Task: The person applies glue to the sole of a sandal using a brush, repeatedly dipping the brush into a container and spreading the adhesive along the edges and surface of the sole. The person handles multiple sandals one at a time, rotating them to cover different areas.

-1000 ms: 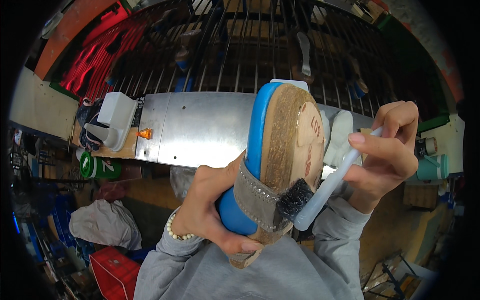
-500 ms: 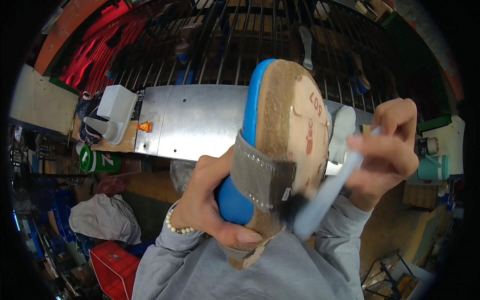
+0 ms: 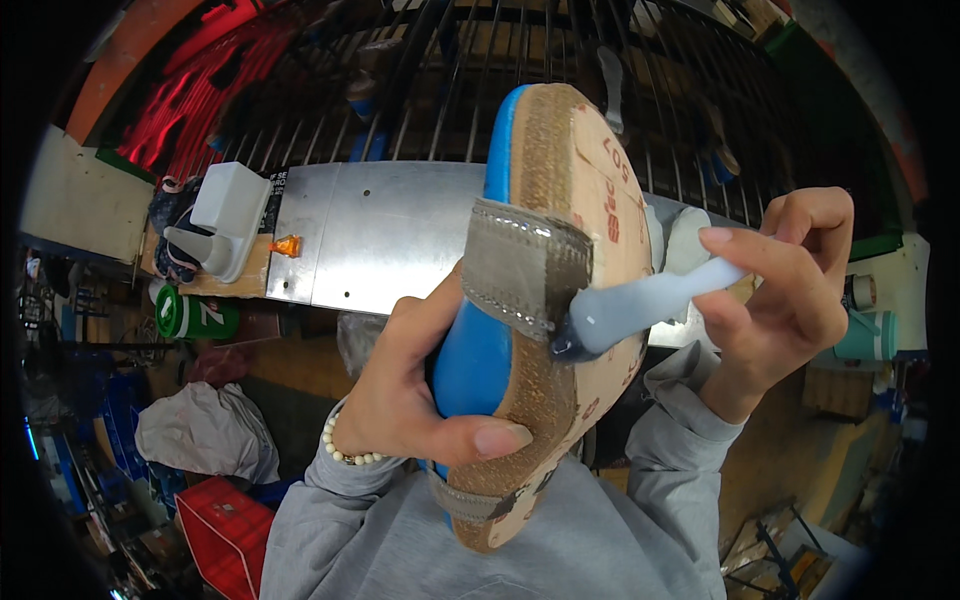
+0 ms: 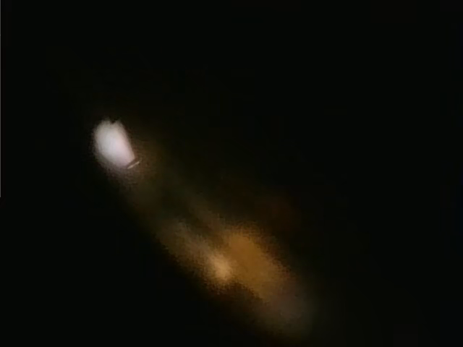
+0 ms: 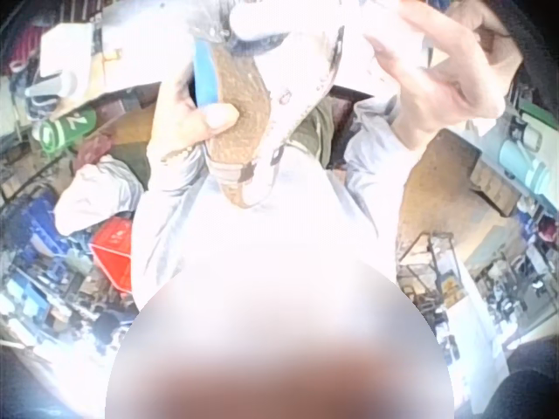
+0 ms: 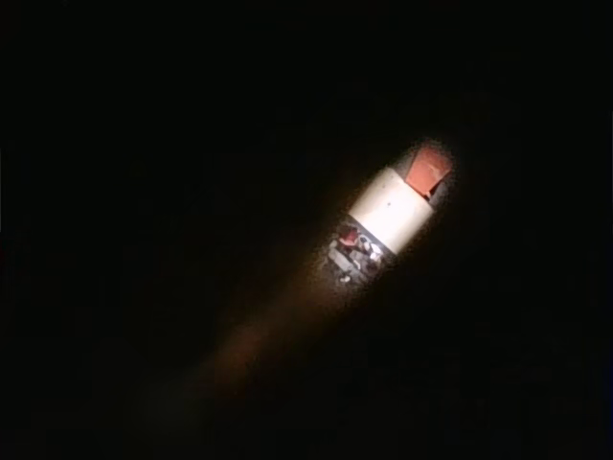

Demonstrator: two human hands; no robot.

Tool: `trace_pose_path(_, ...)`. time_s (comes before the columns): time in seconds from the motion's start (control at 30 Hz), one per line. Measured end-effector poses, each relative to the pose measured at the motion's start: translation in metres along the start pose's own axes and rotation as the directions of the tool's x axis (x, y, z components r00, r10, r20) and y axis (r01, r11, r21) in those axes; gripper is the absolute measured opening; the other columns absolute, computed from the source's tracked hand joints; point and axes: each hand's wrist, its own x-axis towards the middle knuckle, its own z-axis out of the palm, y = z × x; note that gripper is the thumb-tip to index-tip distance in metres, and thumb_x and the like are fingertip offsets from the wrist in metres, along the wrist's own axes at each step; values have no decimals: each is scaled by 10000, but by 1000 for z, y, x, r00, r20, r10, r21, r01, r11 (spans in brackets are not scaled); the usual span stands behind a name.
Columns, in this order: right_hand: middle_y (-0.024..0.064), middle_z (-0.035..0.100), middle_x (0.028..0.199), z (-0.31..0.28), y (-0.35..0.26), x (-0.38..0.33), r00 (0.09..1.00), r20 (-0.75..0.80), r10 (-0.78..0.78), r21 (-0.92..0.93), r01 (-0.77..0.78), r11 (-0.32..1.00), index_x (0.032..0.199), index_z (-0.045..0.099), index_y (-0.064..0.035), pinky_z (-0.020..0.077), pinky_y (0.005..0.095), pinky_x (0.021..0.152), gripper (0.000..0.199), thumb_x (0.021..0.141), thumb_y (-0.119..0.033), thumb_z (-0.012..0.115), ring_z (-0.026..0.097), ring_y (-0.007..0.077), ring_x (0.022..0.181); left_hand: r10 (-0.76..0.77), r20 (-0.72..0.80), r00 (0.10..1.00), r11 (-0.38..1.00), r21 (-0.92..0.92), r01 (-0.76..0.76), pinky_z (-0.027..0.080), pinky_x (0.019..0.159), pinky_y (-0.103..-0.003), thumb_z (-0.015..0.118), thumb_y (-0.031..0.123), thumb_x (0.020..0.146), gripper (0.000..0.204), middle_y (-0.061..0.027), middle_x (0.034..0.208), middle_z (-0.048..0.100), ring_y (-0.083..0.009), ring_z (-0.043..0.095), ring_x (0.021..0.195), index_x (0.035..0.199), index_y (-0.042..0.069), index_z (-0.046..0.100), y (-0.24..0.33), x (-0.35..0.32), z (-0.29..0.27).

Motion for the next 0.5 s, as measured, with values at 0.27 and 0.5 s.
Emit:
trace_pose_path(0.27, 21, 365, 883, 3, 15, 1, 995, 18, -101, 111, 99, 989, 861, 780, -121, 290, 296, 658, 575, 523, -580, 856, 383, 183, 790, -72, -1, 997, 997, -21, 72, 507, 929, -337, 845, 365, 708, 986, -192, 1165, 676, -253, 674, 1055, 1461, -82, 391, 7, -2, 2)
trace_pose_path(0.5, 10, 351, 863, 1, 18, -3, 988, 39, -150, 136, 143, 980, 889, 783, -169, 296, 291, 638, 612, 478, -621, 826, 392, 186, 770, -70, -10, 997, 976, -207, 66, 487, 976, -356, 824, 362, 736, 976, -190, 1262, 624, -252, 627, 1142, 1480, -72, 364, 7, 4, 7)
